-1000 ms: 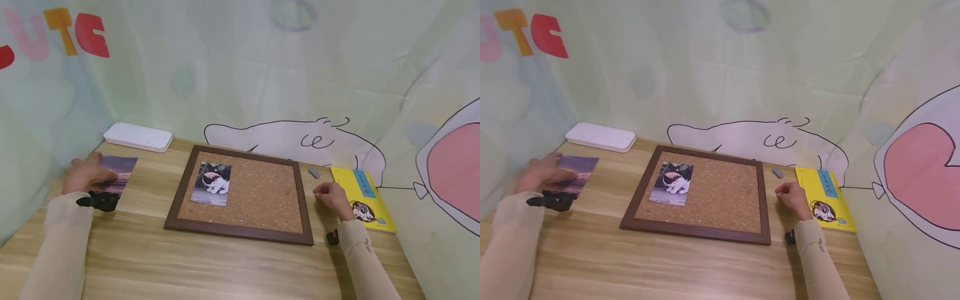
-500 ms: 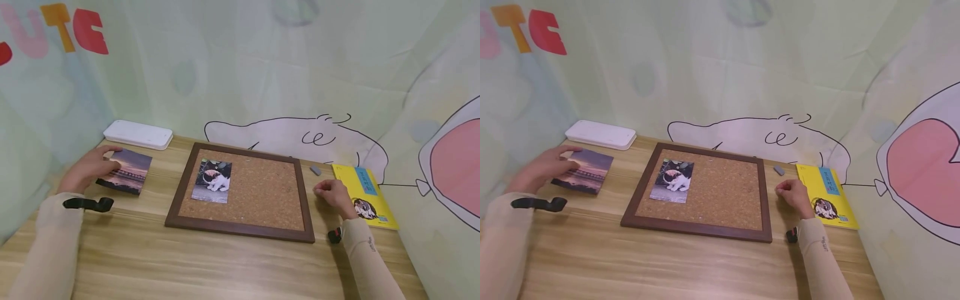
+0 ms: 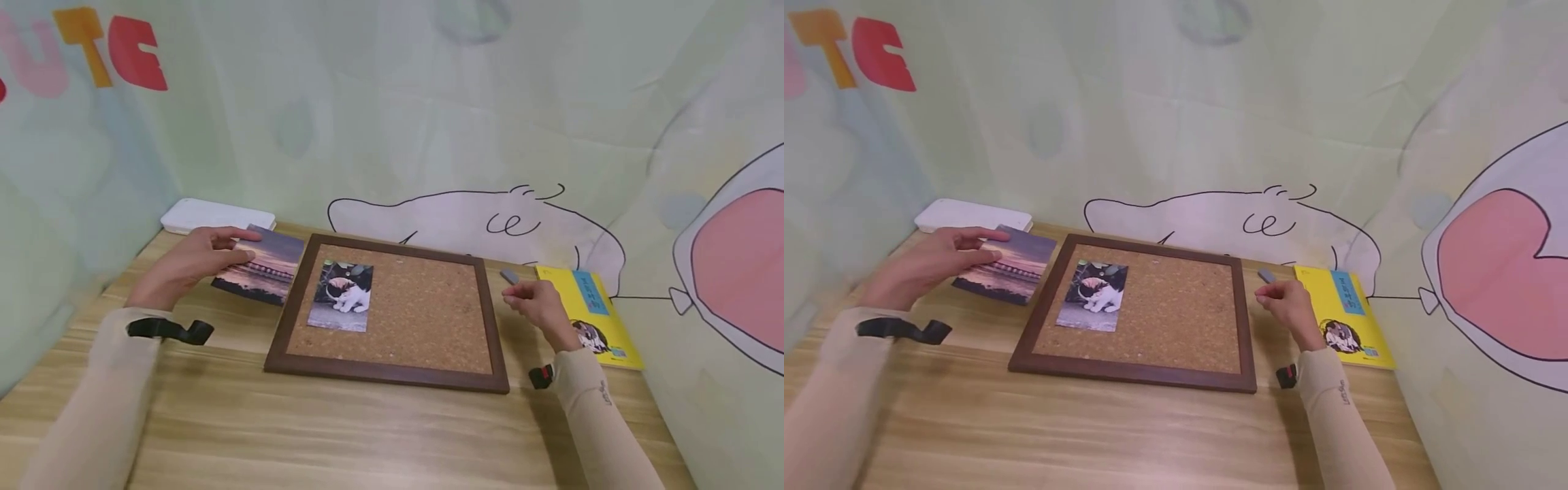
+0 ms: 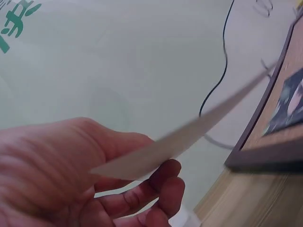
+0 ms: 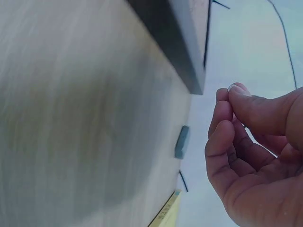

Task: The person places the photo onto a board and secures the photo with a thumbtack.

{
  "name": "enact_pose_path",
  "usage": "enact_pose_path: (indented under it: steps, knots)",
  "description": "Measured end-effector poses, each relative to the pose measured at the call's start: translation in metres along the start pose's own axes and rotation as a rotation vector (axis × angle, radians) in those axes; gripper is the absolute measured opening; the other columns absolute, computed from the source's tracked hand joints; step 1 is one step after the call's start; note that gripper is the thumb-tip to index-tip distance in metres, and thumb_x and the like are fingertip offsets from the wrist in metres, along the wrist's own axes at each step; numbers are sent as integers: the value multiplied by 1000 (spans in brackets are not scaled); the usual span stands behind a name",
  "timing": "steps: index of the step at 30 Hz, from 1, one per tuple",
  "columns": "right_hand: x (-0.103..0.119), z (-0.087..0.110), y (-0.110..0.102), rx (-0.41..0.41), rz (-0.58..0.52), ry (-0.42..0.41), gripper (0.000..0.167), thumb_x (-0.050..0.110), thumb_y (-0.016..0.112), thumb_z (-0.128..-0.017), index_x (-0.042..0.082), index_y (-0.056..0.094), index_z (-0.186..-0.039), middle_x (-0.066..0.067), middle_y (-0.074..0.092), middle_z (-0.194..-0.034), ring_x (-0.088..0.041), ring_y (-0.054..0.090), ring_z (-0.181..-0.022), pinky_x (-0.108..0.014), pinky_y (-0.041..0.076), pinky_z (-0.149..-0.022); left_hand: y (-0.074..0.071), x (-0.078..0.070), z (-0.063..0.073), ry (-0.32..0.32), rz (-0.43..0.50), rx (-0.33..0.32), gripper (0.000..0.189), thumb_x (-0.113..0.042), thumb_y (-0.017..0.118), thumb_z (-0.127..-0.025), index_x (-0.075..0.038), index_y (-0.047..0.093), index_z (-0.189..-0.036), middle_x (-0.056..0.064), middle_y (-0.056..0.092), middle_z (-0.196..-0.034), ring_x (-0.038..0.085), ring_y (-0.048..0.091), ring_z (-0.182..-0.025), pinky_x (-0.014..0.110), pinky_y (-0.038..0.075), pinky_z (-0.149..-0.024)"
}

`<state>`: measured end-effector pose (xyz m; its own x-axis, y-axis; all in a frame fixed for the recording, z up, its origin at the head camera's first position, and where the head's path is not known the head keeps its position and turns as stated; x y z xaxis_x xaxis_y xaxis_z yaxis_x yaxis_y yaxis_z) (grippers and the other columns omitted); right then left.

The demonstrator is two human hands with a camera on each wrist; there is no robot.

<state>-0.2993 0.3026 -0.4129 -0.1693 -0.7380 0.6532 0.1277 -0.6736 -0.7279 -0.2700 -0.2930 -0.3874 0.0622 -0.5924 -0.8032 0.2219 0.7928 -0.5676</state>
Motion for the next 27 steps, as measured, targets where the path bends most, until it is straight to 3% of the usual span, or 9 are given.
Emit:
enact_pose_path:
  steps: [3, 6, 9, 14, 17, 21, 27]
  knots:
    - [5, 2, 0, 1, -11, -17, 25, 17, 68, -106, 2, 74, -126, -16, 74, -119, -26, 61, -102, -30, 50, -84, 16, -10, -9, 11, 42, 34, 60, -33, 67, -107, -7, 50, -159, 27, 32, -172, 43, 40, -150, 44, 49, -110]
    - [8, 2, 2, 13, -17, -18, 26, 19, 68, -106, 4, 74, -128, -17, 73, -124, -29, 62, -107, -32, 51, -90, 28, -20, -16, 31, 65, 47, 61, -34, 71, -104, -8, 54, -156, 25, 25, -176, 51, 25, -160, 64, 36, -122]
    - [11, 2, 5, 31, -33, -16, 27, 19, 68, -106, 5, 74, -129, -18, 72, -127, -31, 62, -110, -38, 52, -97, 39, -30, -23, 60, 71, 57, 59, -33, 71, -104, -9, 56, -155, 22, 26, -176, 48, 31, -158, 57, 44, -117]
    - [16, 2, 8, 50, -76, -3, 27, 18, 69, -106, 5, 73, -129, -18, 72, -127, -34, 62, -113, -45, 52, -104, 57, -47, -32, 98, 110, 73, 57, -29, 72, -103, -10, 58, -155, 20, 44, -167, 32, 56, -134, 32, 56, -95]
    - [19, 2, 9, 58, -88, -1, 28, 18, 70, -105, 5, 73, -130, -17, 72, -127, -34, 62, -114, -46, 52, -105, 68, -54, -37, 112, 146, 97, 58, -24, 72, -103, -9, 56, -156, 22, 49, -162, 30, 62, -130, 32, 59, -97]
    - [21, 4, 9, 57, -105, 3, 28, 19, 70, -105, 5, 72, -130, -16, 72, -126, -31, 61, -112, -44, 50, -105, 82, -62, -44, 125, 189, 135, 59, -17, 73, -102, -8, 55, -157, 26, 46, -163, 35, 57, -137, 35, 60, -101]
    - [24, 3, 11, 59, -132, -31, 28, 17, 70, -105, 2, 73, -129, -17, 73, -125, -30, 62, -108, -42, 53, -101, 101, -75, -51, 141, 218, 154, 58, -13, 75, -99, -10, 57, -155, 25, 52, -155, 33, 63, -127, 28, 62, -92]
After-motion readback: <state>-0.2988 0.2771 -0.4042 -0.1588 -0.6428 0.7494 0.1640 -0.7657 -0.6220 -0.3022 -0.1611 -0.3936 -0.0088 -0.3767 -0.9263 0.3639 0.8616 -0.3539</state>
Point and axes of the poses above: each hand's wrist, its own z-axis away from the middle knuckle, its own y-axis out of the palm, x = y × z, the point moved 4 cm from there along -z, towards the middle knuckle
